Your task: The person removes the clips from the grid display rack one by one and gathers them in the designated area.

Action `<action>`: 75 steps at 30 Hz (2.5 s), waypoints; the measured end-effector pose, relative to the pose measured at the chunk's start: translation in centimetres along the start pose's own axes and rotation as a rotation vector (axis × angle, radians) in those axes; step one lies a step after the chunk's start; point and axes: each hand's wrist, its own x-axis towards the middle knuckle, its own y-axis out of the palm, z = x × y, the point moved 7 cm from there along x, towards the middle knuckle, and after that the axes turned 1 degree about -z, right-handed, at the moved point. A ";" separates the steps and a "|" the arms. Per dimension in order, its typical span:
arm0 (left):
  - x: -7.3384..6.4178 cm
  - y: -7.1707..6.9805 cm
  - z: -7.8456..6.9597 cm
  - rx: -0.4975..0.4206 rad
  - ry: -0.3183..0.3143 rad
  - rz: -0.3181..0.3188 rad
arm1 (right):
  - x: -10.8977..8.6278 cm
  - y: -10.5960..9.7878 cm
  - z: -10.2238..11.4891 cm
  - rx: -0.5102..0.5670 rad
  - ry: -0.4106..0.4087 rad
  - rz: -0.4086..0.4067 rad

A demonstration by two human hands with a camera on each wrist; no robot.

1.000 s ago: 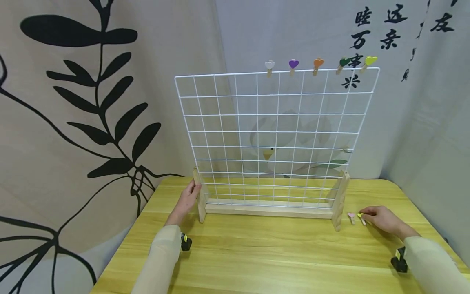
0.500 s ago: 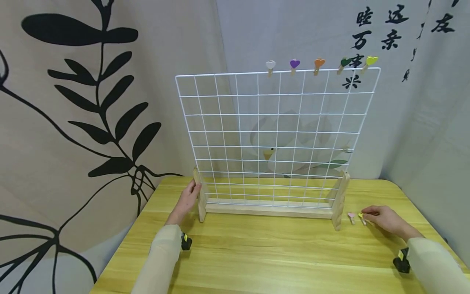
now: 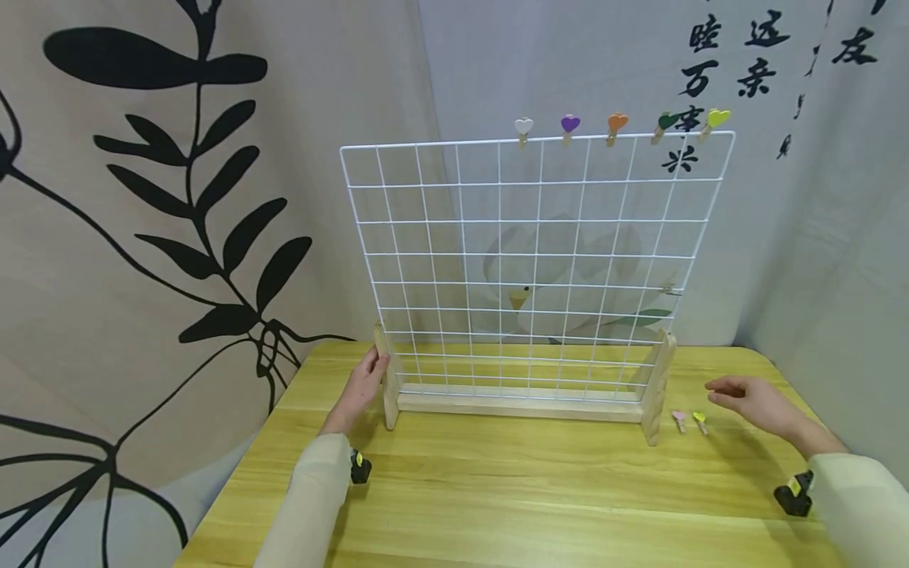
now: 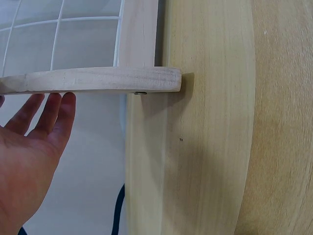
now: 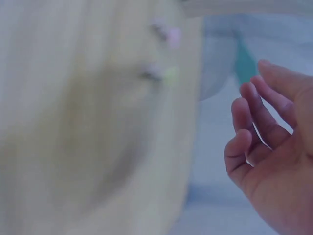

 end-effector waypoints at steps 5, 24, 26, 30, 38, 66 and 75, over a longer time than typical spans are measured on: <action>0.0 -0.1 0.1 -0.023 -0.017 0.004 | 0.4 -2.7 3.7 -0.017 -0.107 -0.086; 0.2 -0.2 -0.1 -0.042 -0.011 -0.015 | 0.4 -12.0 22.4 -0.163 -0.448 -0.381; 0.2 -0.2 0.0 -0.041 -0.015 -0.014 | 0.6 -13.0 24.8 -0.174 -0.521 -0.432; 0.3 -0.4 -0.2 -0.031 -0.008 -0.016 | 1.1 -14.3 29.3 -0.225 -0.670 -0.502; 0.4 -0.2 0.0 -0.013 -0.016 -0.011 | 2.0 -15.4 35.6 -0.246 -0.815 -0.581; -0.1 -0.1 -0.5 -0.022 0.008 -0.001 | 12.2 -17.2 43.4 -0.383 -0.428 -0.372; -0.1 0.0 -0.8 -0.015 -0.025 -0.004 | 13.3 -16.8 43.8 -0.384 -0.392 -0.333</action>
